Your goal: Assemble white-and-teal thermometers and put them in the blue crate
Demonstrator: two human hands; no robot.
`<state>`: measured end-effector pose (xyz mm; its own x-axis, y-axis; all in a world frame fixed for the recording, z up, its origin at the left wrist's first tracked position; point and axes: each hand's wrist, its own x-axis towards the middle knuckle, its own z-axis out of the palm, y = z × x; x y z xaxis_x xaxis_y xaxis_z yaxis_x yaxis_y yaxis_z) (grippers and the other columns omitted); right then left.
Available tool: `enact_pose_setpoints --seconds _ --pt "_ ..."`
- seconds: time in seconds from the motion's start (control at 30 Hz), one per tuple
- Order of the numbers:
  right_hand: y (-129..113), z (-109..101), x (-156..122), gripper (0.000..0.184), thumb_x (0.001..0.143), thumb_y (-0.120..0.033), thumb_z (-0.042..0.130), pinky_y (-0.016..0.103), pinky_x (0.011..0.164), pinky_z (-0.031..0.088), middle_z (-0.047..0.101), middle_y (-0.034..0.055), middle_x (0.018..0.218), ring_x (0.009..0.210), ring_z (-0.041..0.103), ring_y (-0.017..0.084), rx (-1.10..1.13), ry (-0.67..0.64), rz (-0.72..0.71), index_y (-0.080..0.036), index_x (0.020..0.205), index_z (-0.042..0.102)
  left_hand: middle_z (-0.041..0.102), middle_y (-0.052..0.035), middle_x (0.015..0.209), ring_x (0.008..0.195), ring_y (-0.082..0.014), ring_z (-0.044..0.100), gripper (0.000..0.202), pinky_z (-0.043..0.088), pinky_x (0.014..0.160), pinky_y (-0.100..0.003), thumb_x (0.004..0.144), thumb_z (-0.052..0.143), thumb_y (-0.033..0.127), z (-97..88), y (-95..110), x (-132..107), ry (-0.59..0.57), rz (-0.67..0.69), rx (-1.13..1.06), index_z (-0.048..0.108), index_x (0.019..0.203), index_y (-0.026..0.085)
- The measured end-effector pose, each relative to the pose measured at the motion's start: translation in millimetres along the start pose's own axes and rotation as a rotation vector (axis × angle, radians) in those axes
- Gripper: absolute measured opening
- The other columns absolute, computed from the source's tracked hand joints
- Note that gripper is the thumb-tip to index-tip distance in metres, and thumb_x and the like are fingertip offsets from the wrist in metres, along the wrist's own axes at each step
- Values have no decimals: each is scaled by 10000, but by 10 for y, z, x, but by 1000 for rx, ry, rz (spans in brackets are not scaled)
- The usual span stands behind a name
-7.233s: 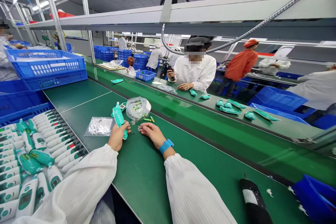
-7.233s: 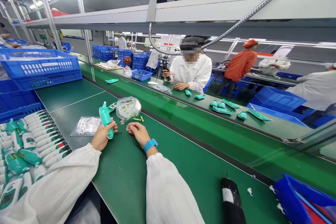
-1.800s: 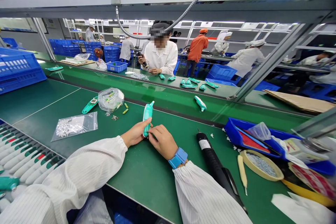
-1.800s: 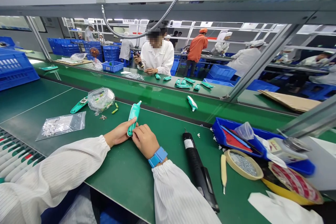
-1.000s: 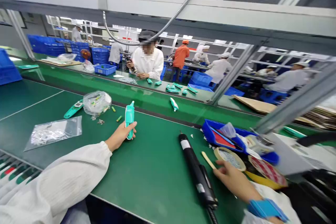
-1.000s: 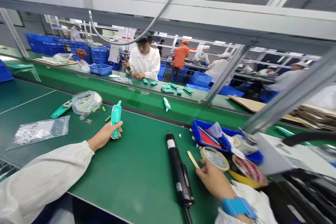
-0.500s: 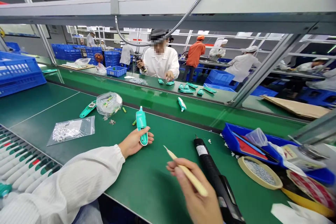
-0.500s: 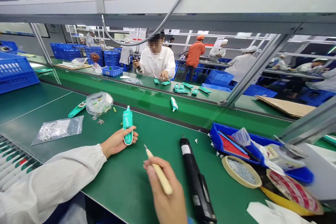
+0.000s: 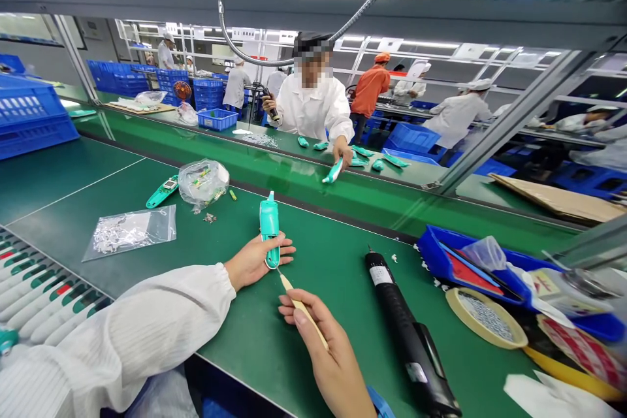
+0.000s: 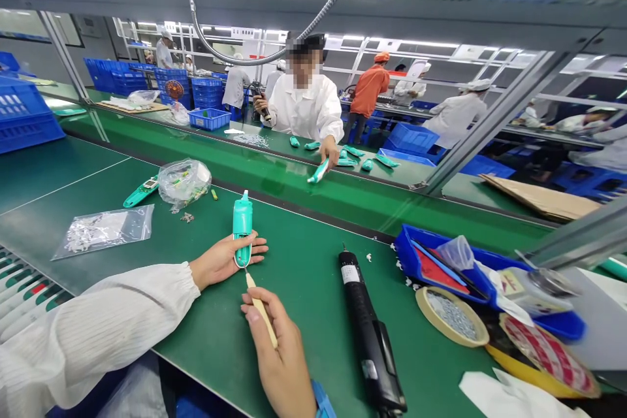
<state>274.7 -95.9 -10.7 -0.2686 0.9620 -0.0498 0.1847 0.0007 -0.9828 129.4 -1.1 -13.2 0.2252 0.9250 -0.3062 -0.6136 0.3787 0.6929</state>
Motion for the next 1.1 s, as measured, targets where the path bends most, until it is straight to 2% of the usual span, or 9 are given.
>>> enact_pose_setpoints --seconds 0.3,0.6,0.73,0.83,0.9,1.0,1.1 --pt "32 3 26 380 819 -499 421 348 883 405 551 74 1107 971 535 197 16 -18 28 -227 1075 488 564 -150 1041 893 -199 593 129 475 784 -307 798 539 163 -7 -6 12 1 -3 -9 507 906 100" --pt "-44 -10 66 433 814 -486 431 374 850 401 567 114 1077 924 549 210 208 -31 68 -168 1097 507 581 -147 1001 879 -193 605 250 468 833 -308 798 549 212 -31 -40 63 -18 13 -20 463 1009 111" --pt "-72 -6 117 462 795 -419 488 300 698 436 591 112 986 762 561 150 230 -79 140 -138 1155 422 583 -150 993 859 -186 606 293 461 840 -312 787 565 220 -42 -57 68 -23 28 -29 461 1035 105" --pt "-69 6 239 561 739 -367 553 235 538 414 602 53 824 566 522 93 232 -111 231 -138 1195 321 580 -132 1004 866 -179 594 259 449 858 -328 776 576 199 -32 -70 40 -26 41 -24 486 1003 112" --pt "-59 21 355 533 710 -357 559 202 443 369 587 15 731 469 484 69 200 -106 262 -139 1149 349 580 -109 1002 883 -173 578 240 436 873 -337 765 588 183 -24 -76 23 -25 46 -11 504 982 123" --pt "-41 61 519 339 700 -381 542 173 325 255 553 -18 607 357 423 53 140 -89 260 -142 927 459 569 -96 1020 928 -171 552 240 412 896 -337 741 617 189 -22 -76 17 -20 60 8 519 953 132" --pt "-43 106 624 252 708 -394 531 160 287 162 510 -46 519 297 368 39 100 -35 207 -160 746 445 545 -106 1057 949 -172 543 222 412 885 -329 743 615 204 -27 -68 26 -14 73 6 513 926 133"
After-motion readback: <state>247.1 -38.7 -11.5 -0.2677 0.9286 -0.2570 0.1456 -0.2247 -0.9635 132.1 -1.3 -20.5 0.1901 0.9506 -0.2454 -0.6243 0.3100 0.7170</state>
